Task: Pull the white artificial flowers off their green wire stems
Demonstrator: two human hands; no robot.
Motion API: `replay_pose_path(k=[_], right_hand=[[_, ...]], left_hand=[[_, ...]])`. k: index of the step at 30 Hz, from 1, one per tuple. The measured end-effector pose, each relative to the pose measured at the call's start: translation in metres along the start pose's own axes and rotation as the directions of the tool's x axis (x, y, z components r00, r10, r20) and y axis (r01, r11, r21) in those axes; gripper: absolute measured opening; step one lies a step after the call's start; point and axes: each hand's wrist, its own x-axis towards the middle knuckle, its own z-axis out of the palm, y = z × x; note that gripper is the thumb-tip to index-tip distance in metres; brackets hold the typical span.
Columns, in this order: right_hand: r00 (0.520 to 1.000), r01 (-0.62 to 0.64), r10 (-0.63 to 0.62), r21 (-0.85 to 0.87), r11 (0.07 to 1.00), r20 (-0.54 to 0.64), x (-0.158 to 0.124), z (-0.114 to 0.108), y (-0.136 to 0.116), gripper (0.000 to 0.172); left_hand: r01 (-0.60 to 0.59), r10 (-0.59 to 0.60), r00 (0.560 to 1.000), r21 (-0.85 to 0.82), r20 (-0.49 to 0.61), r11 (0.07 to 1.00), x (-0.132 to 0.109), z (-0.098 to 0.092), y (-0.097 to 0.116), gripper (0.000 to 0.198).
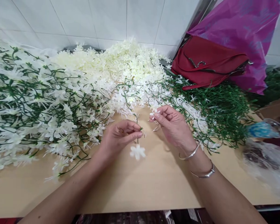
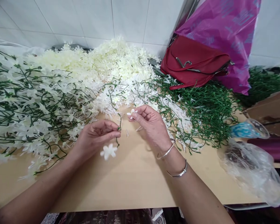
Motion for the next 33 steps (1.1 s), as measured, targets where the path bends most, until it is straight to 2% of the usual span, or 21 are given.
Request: replay_pose_path(k=[2, 7, 12, 19, 27, 33], right_hand=[[0.999, -0.004, 0.005, -0.043, 0.999, 0.036, -0.001, -0.001, -0.001, 0.028], [0.985, -0.093, 0.111, -0.138, 0.986, 0.131, -0.003, 0.000, -0.004, 0.034], [0.948, -0.231, 0.245, -0.091, 0.969, 0.205, -0.005, 0.001, -0.010, 0.038], [0.906, -0.305, 0.317, -0.087, 0.948, 0.279, -0.004, -0.002, -0.007, 0.034], [0.896, -0.339, 0.357, -0.115, 0.934, 0.264, -0.005, 0.001, -0.008, 0.035], [0.898, -0.324, 0.352, -0.143, 0.935, 0.263, -0.005, 0.000, -0.006, 0.036]], left_hand=[[0.080, -0.085, 0.995, -0.101, -0.044, 0.992, 0.001, 0.001, -0.005, 0.024], [0.115, -0.125, 0.987, -0.100, -0.103, 0.988, 0.003, 0.002, -0.013, 0.022], [0.077, -0.082, 0.992, -0.051, -0.101, 0.996, 0.002, 0.003, -0.012, 0.025], [0.025, -0.025, 0.998, 0.007, -0.052, 1.000, 0.002, 0.002, -0.005, 0.025], [-0.025, 0.026, 1.000, 0.143, -0.008, 0.989, 0.000, 0.001, -0.003, 0.018], [0.082, -0.086, 0.996, 0.106, 0.036, 0.991, -0.003, 0.002, -0.005, 0.027]])
